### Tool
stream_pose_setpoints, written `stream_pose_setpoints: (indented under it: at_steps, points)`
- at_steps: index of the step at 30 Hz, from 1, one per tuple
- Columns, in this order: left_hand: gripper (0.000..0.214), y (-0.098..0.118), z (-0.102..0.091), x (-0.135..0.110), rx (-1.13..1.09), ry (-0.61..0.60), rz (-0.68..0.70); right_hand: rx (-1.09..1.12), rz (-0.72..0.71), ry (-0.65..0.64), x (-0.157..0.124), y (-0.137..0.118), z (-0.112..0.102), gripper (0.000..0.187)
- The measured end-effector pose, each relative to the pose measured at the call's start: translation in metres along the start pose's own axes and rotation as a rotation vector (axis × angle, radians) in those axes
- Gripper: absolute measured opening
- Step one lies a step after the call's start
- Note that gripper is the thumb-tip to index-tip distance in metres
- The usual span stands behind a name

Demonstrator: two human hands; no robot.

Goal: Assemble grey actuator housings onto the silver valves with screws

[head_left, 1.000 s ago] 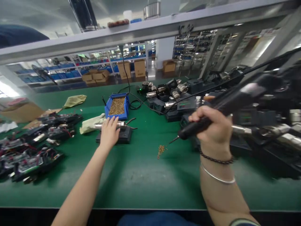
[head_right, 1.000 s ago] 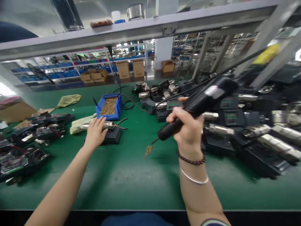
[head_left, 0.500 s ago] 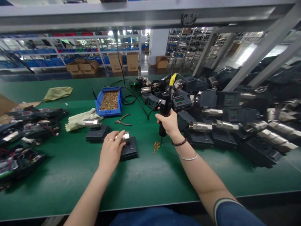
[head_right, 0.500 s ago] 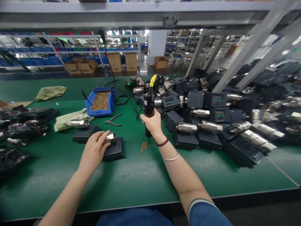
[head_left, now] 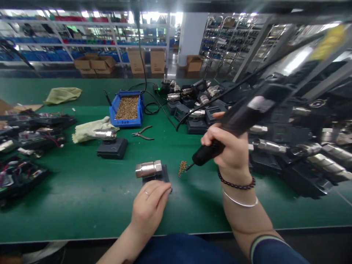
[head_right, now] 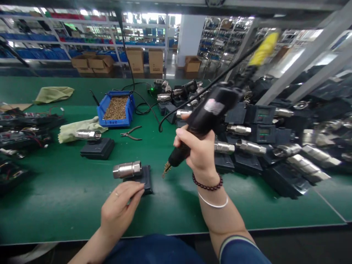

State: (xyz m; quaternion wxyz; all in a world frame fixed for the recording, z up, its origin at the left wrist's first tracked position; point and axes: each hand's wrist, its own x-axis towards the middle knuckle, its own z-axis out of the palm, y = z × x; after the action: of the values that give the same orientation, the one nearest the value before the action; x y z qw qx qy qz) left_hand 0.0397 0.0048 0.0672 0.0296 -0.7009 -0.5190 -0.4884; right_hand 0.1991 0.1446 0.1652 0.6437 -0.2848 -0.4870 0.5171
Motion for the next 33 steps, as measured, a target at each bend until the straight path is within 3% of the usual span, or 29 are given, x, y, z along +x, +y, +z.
stream_pose_setpoints:
  at_steps: [4, 9, 17, 21, 24, 28, 31, 33]
  points:
    - [0.022, 0.008, 0.016, 0.004, -0.024, -0.09, -0.064, 0.155, 0.06, -0.045, -0.024, -0.029, 0.004, 0.026]
    - [0.026, 0.013, 0.027, 0.006, -0.063, -0.16, -0.143, 0.147, 0.074, -0.078, -0.035, -0.039, 0.006, 0.026]
    - [0.029, 0.016, 0.027, 0.005, -0.09, -0.197, -0.23, 0.185, 0.091, -0.157, -0.042, -0.039, 0.008, 0.023]
    - [0.018, 0.012, 0.013, -0.002, -0.086, -0.193, -0.286, 0.192, 0.074, -0.182, -0.048, -0.031, 0.012, 0.025]
    - [0.018, -0.003, -0.006, -0.015, 0.007, -0.152, -0.396, 0.13, 0.061, -0.23, -0.053, -0.017, 0.016, 0.027]
    - [0.022, -0.039, -0.019, -0.031, 0.114, -0.099, -0.623, 0.033, 0.116, -0.319, -0.055, 0.001, 0.022, 0.028]
    - [0.059, -0.062, -0.015, -0.031, -0.018, -0.17, -0.711, 0.0, 0.149, -0.345, -0.053, 0.011, 0.025, 0.027]
    - [0.067, -0.07, -0.01, -0.027, -0.18, -0.265, -0.723, -0.011, 0.168, -0.352, -0.053, 0.015, 0.026, 0.027]
